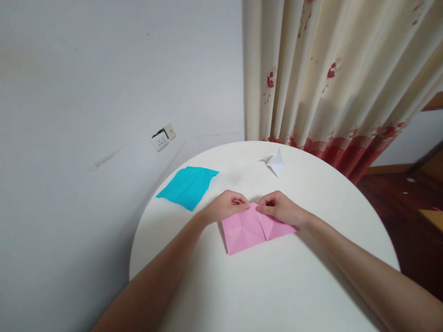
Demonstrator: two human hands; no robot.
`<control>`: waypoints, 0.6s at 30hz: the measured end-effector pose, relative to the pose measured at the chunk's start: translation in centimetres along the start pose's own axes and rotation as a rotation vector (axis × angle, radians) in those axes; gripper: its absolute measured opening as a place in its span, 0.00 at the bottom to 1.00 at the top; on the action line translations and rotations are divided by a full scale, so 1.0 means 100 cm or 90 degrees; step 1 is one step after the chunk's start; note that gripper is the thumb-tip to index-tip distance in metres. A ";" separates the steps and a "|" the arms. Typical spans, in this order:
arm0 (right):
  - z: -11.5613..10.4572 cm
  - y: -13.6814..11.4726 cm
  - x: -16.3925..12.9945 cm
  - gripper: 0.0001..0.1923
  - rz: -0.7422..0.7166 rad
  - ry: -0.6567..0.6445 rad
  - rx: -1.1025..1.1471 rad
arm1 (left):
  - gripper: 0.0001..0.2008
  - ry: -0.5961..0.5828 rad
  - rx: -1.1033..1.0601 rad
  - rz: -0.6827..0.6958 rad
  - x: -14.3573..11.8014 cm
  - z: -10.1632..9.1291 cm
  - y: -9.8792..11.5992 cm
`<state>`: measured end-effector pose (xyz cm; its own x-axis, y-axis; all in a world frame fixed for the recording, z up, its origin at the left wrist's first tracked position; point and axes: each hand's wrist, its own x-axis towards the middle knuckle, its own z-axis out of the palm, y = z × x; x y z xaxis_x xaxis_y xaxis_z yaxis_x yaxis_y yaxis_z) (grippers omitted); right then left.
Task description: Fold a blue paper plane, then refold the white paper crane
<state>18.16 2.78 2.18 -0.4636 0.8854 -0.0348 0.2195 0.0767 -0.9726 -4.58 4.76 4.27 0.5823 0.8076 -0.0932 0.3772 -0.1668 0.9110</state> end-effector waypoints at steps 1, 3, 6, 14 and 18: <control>-0.002 -0.001 0.000 0.22 0.002 0.012 0.000 | 0.16 -0.013 -0.008 -0.015 -0.001 -0.003 0.000; -0.005 -0.001 -0.001 0.22 0.008 0.044 0.000 | 0.18 -0.022 -0.007 -0.031 -0.003 -0.009 0.000; -0.009 0.002 0.001 0.24 0.005 0.093 0.005 | 0.18 0.019 0.008 -0.017 -0.006 -0.015 0.000; -0.014 0.003 0.006 0.28 -0.030 0.188 0.031 | 0.24 0.077 -0.146 0.012 -0.003 -0.010 -0.001; -0.012 0.001 0.007 0.28 -0.041 0.231 0.060 | 0.38 0.107 -0.253 0.008 -0.001 -0.004 -0.003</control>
<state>18.91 3.94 2.31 -0.1357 0.9862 0.0944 0.1127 0.1100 -0.9875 -5.04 4.91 4.20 0.4474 0.8932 -0.0444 0.0450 0.0271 0.9986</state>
